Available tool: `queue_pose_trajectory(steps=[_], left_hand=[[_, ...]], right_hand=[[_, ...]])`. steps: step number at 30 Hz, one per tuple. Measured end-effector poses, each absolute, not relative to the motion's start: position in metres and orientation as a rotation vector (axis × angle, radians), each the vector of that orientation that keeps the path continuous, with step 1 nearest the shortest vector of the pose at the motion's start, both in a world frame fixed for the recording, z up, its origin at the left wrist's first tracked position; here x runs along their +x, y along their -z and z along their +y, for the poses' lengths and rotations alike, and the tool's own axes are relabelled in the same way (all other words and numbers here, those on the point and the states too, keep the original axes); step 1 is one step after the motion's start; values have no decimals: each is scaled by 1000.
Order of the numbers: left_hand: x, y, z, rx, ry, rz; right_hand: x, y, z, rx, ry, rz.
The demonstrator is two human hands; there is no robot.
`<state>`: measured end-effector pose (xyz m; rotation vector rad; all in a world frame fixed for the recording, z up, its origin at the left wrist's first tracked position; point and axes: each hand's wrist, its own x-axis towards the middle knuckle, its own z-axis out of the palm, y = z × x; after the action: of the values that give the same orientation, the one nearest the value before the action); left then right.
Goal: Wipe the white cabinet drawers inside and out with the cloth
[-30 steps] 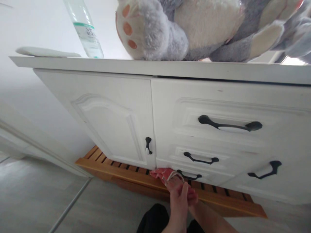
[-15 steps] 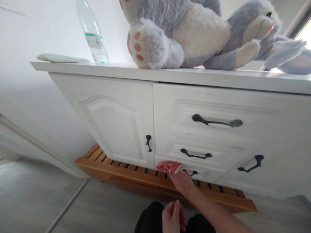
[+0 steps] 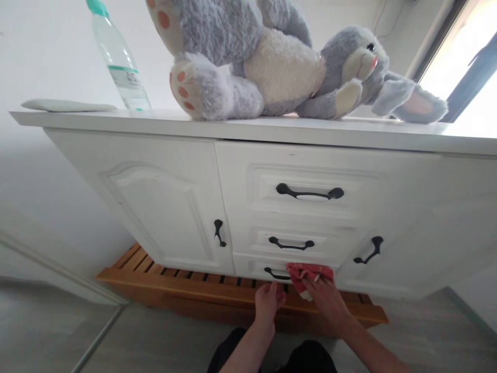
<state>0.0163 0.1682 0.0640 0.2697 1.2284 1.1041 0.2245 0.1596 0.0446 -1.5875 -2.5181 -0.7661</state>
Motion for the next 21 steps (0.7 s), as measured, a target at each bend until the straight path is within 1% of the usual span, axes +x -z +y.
queue_pose_trajectory(steps=[7, 12, 17, 21], left_hand=[[44, -59, 207, 189, -1055, 1273], [46, -53, 211, 153, -1069, 1320], [45, -49, 213, 123, -1080, 1331], [45, -45, 214, 93, -1085, 1335]], right_hand=[[253, -24, 155, -1511, 666, -2443], [263, 12, 157, -1494, 584, -2442], [250, 49, 161, -1556, 537, -2423], [227, 59, 164, -1520, 473, -2409]])
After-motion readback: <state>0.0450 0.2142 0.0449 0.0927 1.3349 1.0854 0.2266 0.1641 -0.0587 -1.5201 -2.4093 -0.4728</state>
